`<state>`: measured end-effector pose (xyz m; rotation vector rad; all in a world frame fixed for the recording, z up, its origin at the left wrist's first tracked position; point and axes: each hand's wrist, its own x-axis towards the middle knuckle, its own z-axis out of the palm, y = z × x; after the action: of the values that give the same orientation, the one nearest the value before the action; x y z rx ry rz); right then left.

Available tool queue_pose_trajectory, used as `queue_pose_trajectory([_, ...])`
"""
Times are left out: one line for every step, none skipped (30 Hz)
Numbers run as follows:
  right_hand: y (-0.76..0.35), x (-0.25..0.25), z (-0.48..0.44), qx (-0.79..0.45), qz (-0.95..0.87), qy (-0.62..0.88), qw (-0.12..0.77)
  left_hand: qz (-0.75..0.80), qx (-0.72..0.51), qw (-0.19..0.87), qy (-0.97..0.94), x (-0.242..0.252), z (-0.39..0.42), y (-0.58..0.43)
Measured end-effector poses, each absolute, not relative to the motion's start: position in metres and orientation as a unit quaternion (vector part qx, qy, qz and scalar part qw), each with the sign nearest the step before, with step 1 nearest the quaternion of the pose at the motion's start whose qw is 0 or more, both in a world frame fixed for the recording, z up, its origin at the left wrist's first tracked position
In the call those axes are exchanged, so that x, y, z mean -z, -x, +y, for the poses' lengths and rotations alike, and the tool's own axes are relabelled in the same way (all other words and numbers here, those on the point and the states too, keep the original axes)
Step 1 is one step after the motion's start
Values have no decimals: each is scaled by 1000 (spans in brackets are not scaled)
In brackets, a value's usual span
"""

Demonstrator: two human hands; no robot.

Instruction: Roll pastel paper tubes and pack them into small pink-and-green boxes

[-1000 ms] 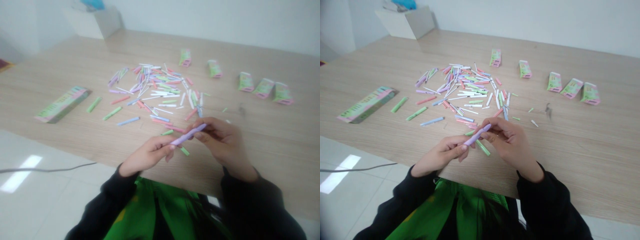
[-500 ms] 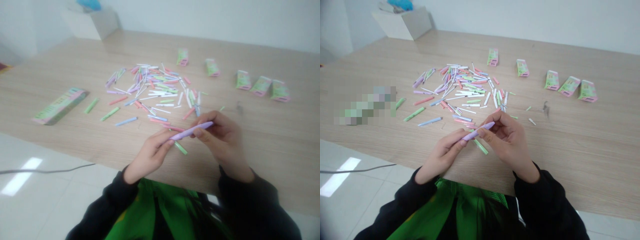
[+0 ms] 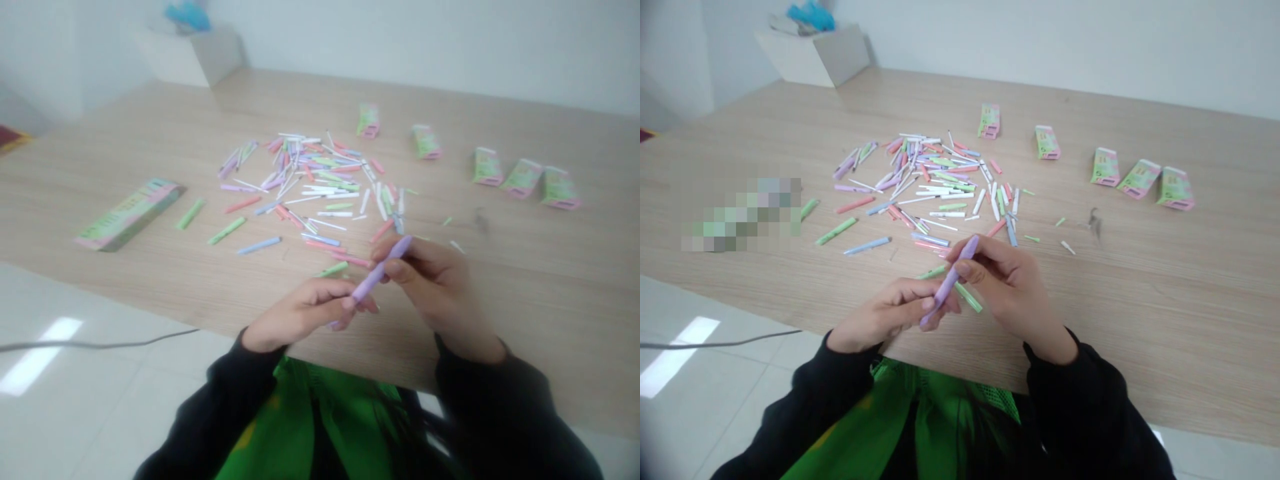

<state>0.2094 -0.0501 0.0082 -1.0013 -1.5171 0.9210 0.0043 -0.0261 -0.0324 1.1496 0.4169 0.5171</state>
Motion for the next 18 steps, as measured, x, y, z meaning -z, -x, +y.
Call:
queue_pose_trajectory([-211, -8, -48, -402, -635, 406, 520, 160, -211, 832, -488, 36, -27, -3])
queue_pose_trajectory([-211, -7, -47, -421, -634, 392, 517, 120, -188, 868, -444, 40, -27, -2])
queue_pose_trajectory([-212, -7, -45, -442, -629, 377, 517, 80, -169, 893, -408, 43, -28, -1])
queue_pose_trajectory([-212, -7, -44, -461, -622, 362, 518, 46, -160, 906, -388, 47, -29, -2])
queue_pose_trajectory([-211, -7, -43, -477, -614, 350, 522, 22, -164, 908, -386, 49, -30, -3])
queue_pose_trajectory([-211, -7, -42, -486, -606, 346, 526, 16, -181, 899, -398, 50, -30, -5])
queue_pose_trajectory([-211, -6, -41, -486, -601, 348, 531, 34, -209, 881, -422, 50, -30, -7])
queue_pose_trajectory([-210, -5, -41, -477, -596, 360, 536, 79, -249, 850, -456, 49, -30, -9])
queue_pose_trajectory([-210, -4, -40, -460, -592, 377, 544, 141, -296, 805, -494, 47, -30, -11])
queue_pose_trajectory([-210, -3, -40, -442, -588, 393, 552, 204, -339, 750, -531, 44, -29, -13])
queue_pose_trajectory([-209, -1, -40, -425, -581, 406, 563, 258, -373, 692, -561, 40, -29, -14])
queue_pose_trajectory([-208, 1, -39, -411, -573, 416, 574, 296, -391, 645, -586, 37, -28, -15])
queue_pose_trajectory([-208, 2, -39, -401, -563, 423, 586, 315, -397, 613, -606, 33, -28, -15])
queue_pose_trajectory([-207, 3, -39, -394, -553, 427, 597, 323, -392, 598, -619, 31, -27, -15])
queue_pose_trajectory([-207, 4, -40, -389, -549, 429, 603, 326, -385, 595, -626, 29, -26, -15])
queue_pose_trajectory([-207, 4, -40, -385, -549, 431, 604, 329, -381, 594, -628, 28, -25, -15])
queue_pose_trajectory([-207, 4, -41, -381, -552, 433, 603, 335, -379, 594, -625, 29, -24, -15])
queue_pose_trajectory([-207, 4, -42, -377, -556, 432, 602, 340, -382, 597, -618, 30, -23, -16])
